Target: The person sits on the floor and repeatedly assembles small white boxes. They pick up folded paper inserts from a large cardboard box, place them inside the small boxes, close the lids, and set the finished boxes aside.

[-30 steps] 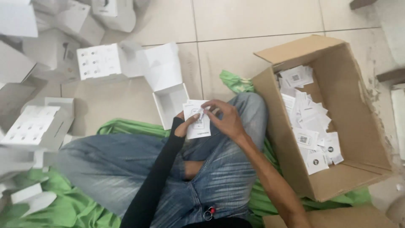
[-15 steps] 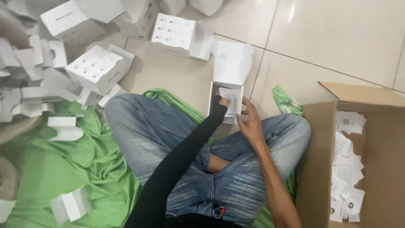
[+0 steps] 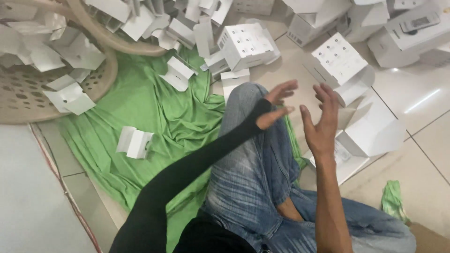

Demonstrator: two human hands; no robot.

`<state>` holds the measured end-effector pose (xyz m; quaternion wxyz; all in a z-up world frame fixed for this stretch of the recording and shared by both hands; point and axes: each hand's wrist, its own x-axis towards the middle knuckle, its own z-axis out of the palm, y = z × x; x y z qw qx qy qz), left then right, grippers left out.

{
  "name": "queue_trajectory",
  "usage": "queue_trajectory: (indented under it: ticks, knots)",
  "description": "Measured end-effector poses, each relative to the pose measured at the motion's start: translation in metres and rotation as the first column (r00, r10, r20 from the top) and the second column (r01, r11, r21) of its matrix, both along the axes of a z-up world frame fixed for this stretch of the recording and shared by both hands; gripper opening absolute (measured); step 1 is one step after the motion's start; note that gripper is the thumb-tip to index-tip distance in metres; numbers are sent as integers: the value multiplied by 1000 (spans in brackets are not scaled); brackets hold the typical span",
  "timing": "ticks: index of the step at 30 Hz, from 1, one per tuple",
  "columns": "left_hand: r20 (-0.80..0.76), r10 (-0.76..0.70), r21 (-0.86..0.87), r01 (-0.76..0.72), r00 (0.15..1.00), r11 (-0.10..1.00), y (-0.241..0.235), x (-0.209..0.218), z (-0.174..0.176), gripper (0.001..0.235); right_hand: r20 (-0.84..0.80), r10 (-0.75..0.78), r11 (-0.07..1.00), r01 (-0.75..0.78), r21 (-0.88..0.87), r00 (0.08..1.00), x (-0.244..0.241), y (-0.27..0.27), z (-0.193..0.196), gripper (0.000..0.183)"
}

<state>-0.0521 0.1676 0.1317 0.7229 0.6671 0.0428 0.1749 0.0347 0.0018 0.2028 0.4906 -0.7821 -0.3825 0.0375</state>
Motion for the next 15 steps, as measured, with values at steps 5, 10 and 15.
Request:
queue_trajectory:
  ticks: [5,10,15]
  knots:
    - [158,321,59,-333,934,941,181,-1,-40,71,15,295,954,-295,43,955,14,132,7,57]
    - [56,658,356,-631,751,689,253,44,-113,72,116,324,944,-329,27,939,2,209,4,36]
    - [-116,288,-103,-300,951,948,249,21,-38,45,-2,356,931,-355,82,934,11,248,-19,35]
